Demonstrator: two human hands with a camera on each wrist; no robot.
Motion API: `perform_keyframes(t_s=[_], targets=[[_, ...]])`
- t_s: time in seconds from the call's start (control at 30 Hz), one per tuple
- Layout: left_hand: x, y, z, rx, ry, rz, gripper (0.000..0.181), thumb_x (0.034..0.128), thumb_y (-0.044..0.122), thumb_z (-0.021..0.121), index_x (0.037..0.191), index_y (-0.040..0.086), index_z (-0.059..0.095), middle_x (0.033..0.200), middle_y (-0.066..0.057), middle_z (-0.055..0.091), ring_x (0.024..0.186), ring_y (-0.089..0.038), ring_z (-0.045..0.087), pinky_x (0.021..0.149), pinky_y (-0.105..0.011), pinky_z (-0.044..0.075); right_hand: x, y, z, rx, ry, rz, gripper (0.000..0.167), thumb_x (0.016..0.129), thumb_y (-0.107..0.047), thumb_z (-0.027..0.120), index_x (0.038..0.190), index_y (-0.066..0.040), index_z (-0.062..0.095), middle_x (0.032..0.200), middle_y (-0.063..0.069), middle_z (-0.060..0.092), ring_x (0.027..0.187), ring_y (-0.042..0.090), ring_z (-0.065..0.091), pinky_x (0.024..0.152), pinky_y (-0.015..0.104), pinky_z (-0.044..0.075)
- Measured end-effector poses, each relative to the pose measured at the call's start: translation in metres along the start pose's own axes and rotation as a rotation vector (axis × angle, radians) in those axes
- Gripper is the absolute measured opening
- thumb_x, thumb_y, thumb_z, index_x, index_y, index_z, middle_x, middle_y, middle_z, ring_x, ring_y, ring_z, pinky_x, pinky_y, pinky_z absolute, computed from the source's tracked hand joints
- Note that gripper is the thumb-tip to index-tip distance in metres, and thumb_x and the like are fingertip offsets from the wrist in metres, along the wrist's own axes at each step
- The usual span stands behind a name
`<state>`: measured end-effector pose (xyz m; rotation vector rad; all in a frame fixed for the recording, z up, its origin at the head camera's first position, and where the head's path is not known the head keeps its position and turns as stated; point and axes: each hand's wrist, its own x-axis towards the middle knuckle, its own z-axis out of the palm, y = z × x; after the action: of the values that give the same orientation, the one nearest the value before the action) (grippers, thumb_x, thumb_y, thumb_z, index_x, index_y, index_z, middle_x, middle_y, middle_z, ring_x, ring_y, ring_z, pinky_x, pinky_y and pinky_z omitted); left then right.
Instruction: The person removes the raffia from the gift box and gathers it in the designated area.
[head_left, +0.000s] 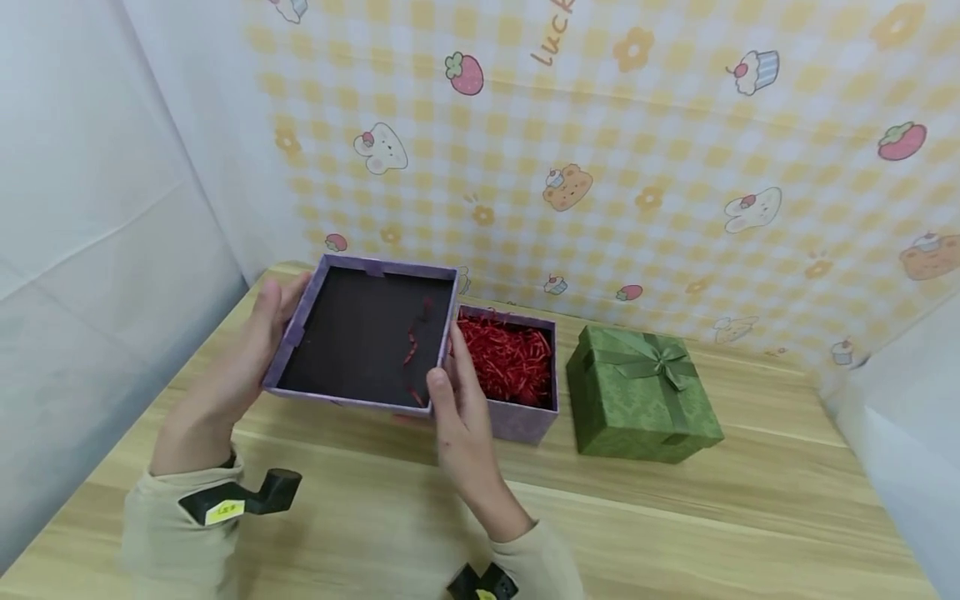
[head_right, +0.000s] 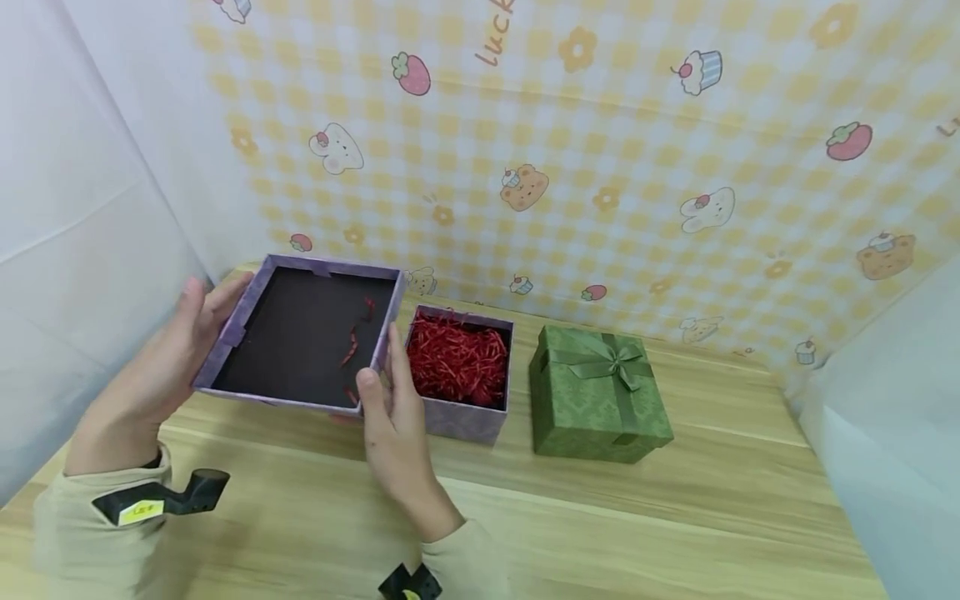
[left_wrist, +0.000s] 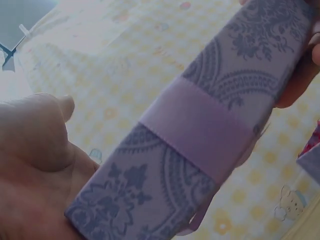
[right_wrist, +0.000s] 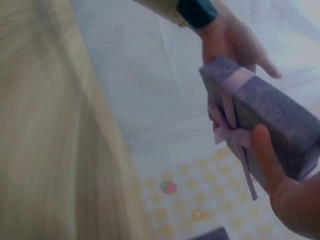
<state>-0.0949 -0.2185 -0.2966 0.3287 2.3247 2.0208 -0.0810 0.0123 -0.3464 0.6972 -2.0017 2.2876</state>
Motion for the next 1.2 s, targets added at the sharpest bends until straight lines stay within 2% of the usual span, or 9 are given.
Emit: perform_keyframes(t_s=[0.13, 0.17, 0.33, 0.43, 0.53, 0.77, 0.97, 1.07, 1.2], targets=[[0.000, -0.005, -0.009, 0.058, 0.077, 0.004, 0.068, 0.0993, 0.048, 0.012, 0.149, 0.002, 0.007, 0.149, -0.016, 0.016, 0.126, -0.027, 0.026, 0.084, -0.014, 0.032, 0.004, 0.012, 0.014, -0.037, 0.064, 0.026, 0.051, 0.101, -0.025, 0.041, 0.149, -0.022, 0.023, 0.144, 0.000, 0.037, 0.124, 0.013, 0.044, 0.094, 0.029, 0.041], [0.000, -0.007, -0.011, 0.068, 0.087, 0.006, 0.066, 0.0995, 0.048, 0.013, 0.149, 0.004, 0.012, 0.145, -0.016, 0.024, 0.120, -0.026, 0.033, 0.082, -0.017, 0.035, 0.004, 0.014, 0.016, -0.059, 0.078, 0.049, 0.050, 0.101, -0.026, 0.041, 0.148, -0.023, 0.025, 0.144, -0.002, 0.037, 0.112, 0.013, 0.053, 0.087, 0.026, 0.046], [0.004, -0.017, -0.018, 0.105, 0.106, -0.025, 0.061, 0.0991, 0.049, 0.016, 0.141, 0.008, 0.032, 0.119, -0.013, 0.043, 0.095, -0.019, 0.048, 0.074, -0.026, 0.041, 0.004, 0.021, 0.024, -0.154, 0.066, 0.119, 0.054, 0.101, -0.029, 0.041, 0.150, -0.019, 0.019, 0.151, -0.008, 0.019, 0.117, 0.012, 0.047, 0.091, 0.030, 0.042], [0.009, -0.024, -0.021, 0.118, 0.112, -0.091, 0.066, 0.0983, 0.052, 0.014, 0.143, 0.005, 0.029, 0.122, -0.015, 0.041, 0.098, -0.020, 0.045, 0.077, -0.026, 0.039, 0.006, 0.025, 0.027, -0.199, 0.039, 0.127, 0.060, 0.100, -0.030, 0.042, 0.150, -0.016, 0.013, 0.153, -0.006, 0.010, 0.135, 0.011, 0.021, 0.106, 0.038, 0.026], [0.012, -0.031, -0.025, 0.123, 0.113, -0.157, 0.071, 0.0976, 0.053, 0.012, 0.146, 0.002, 0.021, 0.132, -0.018, 0.033, 0.102, -0.020, 0.040, 0.079, -0.025, 0.035, 0.010, 0.030, 0.030, -0.205, 0.020, 0.137, 0.063, 0.099, -0.031, 0.044, 0.150, -0.013, 0.011, 0.154, 0.000, 0.008, 0.137, 0.011, 0.013, 0.107, 0.040, 0.023], [0.013, -0.044, -0.034, 0.152, 0.142, -0.218, 0.074, 0.0973, 0.054, 0.012, 0.146, -0.001, 0.021, 0.129, -0.019, 0.034, 0.097, -0.019, 0.041, 0.075, -0.024, 0.038, 0.013, 0.046, 0.035, -0.174, -0.038, 0.189, 0.069, 0.098, -0.036, 0.045, 0.151, -0.014, 0.006, 0.154, -0.002, 0.006, 0.137, 0.009, 0.010, 0.107, 0.033, 0.022], [0.022, -0.054, -0.033, 0.151, 0.149, -0.277, 0.075, 0.0972, 0.054, 0.012, 0.148, -0.002, 0.011, 0.149, -0.023, 0.013, 0.126, -0.034, 0.022, 0.101, -0.043, 0.022, 0.015, 0.053, 0.038, -0.183, -0.022, 0.226, 0.075, 0.096, -0.037, 0.049, 0.151, -0.018, 0.003, 0.154, -0.005, 0.003, 0.137, 0.008, 0.006, 0.110, 0.040, 0.012], [0.025, -0.060, -0.032, 0.155, 0.160, -0.287, 0.076, 0.0972, 0.054, 0.013, 0.147, -0.003, 0.010, 0.151, -0.022, 0.009, 0.131, -0.036, 0.013, 0.106, -0.051, 0.010, 0.016, 0.058, 0.038, -0.197, -0.011, 0.252, 0.077, 0.095, -0.036, 0.051, 0.151, -0.018, 0.003, 0.154, -0.004, 0.005, 0.137, 0.009, 0.008, 0.109, 0.042, 0.014], [0.027, -0.070, -0.032, 0.149, 0.180, -0.280, 0.077, 0.0967, 0.055, 0.015, 0.146, -0.004, 0.017, 0.148, -0.023, 0.017, 0.127, -0.033, 0.020, 0.104, -0.045, 0.017, 0.018, 0.065, 0.039, -0.221, 0.010, 0.269, 0.081, 0.092, -0.035, 0.056, 0.151, -0.017, 0.004, 0.154, -0.003, 0.007, 0.137, 0.010, 0.012, 0.108, 0.042, 0.017]])
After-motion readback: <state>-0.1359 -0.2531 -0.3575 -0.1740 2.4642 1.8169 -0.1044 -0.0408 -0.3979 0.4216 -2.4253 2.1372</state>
